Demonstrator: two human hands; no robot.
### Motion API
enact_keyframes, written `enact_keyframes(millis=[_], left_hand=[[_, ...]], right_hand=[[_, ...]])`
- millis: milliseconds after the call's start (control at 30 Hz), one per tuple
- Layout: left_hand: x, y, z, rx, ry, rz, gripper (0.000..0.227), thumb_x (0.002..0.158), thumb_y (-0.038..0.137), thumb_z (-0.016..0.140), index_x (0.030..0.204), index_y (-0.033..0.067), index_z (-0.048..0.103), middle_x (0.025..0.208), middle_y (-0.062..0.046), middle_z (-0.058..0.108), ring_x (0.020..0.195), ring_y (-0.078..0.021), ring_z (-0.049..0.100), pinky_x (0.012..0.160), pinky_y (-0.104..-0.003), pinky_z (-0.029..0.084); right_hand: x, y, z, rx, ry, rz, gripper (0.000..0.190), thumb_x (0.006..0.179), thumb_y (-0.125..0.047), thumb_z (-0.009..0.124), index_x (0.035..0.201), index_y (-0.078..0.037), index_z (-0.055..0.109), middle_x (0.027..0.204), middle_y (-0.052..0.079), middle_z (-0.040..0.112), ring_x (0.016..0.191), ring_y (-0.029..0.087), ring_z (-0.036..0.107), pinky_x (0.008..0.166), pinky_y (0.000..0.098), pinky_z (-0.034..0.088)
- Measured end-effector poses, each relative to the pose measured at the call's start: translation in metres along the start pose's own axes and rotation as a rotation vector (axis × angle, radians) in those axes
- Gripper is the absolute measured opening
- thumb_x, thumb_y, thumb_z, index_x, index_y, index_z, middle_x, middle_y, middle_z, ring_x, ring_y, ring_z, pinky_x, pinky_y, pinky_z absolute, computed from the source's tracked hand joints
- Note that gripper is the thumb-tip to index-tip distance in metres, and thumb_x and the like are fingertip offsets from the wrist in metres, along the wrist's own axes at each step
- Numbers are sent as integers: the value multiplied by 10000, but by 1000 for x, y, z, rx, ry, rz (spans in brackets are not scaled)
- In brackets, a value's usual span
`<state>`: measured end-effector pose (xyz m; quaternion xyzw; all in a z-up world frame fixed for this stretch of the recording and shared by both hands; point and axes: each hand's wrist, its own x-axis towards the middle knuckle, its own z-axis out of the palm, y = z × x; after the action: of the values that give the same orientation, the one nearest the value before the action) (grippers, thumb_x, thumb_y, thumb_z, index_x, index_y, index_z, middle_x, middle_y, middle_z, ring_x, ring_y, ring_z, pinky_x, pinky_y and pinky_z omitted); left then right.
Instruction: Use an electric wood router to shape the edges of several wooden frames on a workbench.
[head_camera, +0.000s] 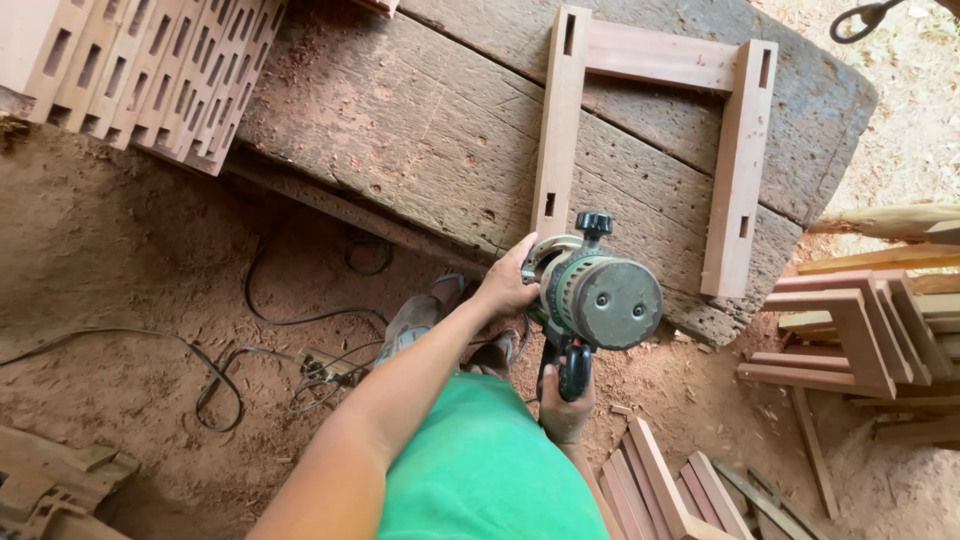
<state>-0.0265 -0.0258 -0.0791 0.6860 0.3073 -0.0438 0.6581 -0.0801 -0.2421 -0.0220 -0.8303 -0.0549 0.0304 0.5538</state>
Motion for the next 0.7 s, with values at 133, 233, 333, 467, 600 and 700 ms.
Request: enact_keyframes(millis=[133, 233, 333, 467, 600, 700], left_hand=[[1, -1, 2, -8, 5, -22, 920, 728, 224, 708, 1591, 257, 394, 1547, -144, 503, 1424, -322, 478, 1193, -441, 409], [0, 8, -3, 2, 15, -38, 893, 742, 258, 714, 1581, 278, 409, 1545, -128, 511, 1418, -313, 487, 1191, -443, 413], [-4, 17, -6, -21, 33, -65, 869, 751, 265, 729, 1569, 263, 436, 1514, -133, 546, 1406, -316, 505, 1179, -441, 425], [5, 8, -5, -56, 29, -105, 993, 700, 354, 785, 1599, 280, 369, 1504, -124, 561, 1407, -303, 506, 1194, -444, 414], [4, 12, -9, -127, 36, -127, 1042, 670, 386, 780, 1610, 286, 341, 1497, -122, 570, 1409, -313, 505, 1200, -455, 408], [-9, 35, -21, -138, 23, -151, 1002, 680, 313, 722, 1606, 267, 342, 1490, -165, 568, 1404, -354, 504, 1211, -469, 398]], right_hand=[[-1, 6, -2, -1, 1, 0, 189, 821, -7, 759, 1004, -45, 739, 687, 116, 674, 535, 190, 678, 532, 309, 527], [6, 4, -2, -49, -8, -17, 209, 794, -14, 783, 995, -65, 758, 686, 112, 686, 537, 197, 687, 524, 299, 523], [19, -8, 0, -14, -44, -41, 203, 812, 26, 747, 1006, -33, 747, 589, 99, 639, 506, 176, 659, 528, 291, 516], [35, -7, 3, 31, -82, -73, 214, 812, 69, 727, 1015, 1, 730, 539, 97, 610, 470, 170, 638, 521, 281, 505], [54, 13, 6, 64, -123, -98, 199, 846, 94, 690, 1035, 31, 705, 511, 105, 595, 442, 186, 627, 517, 284, 505], [71, -36, 25, 138, -165, -154, 236, 864, 115, 642, 1089, 46, 659, 511, 96, 555, 452, 168, 604, 543, 280, 495]])
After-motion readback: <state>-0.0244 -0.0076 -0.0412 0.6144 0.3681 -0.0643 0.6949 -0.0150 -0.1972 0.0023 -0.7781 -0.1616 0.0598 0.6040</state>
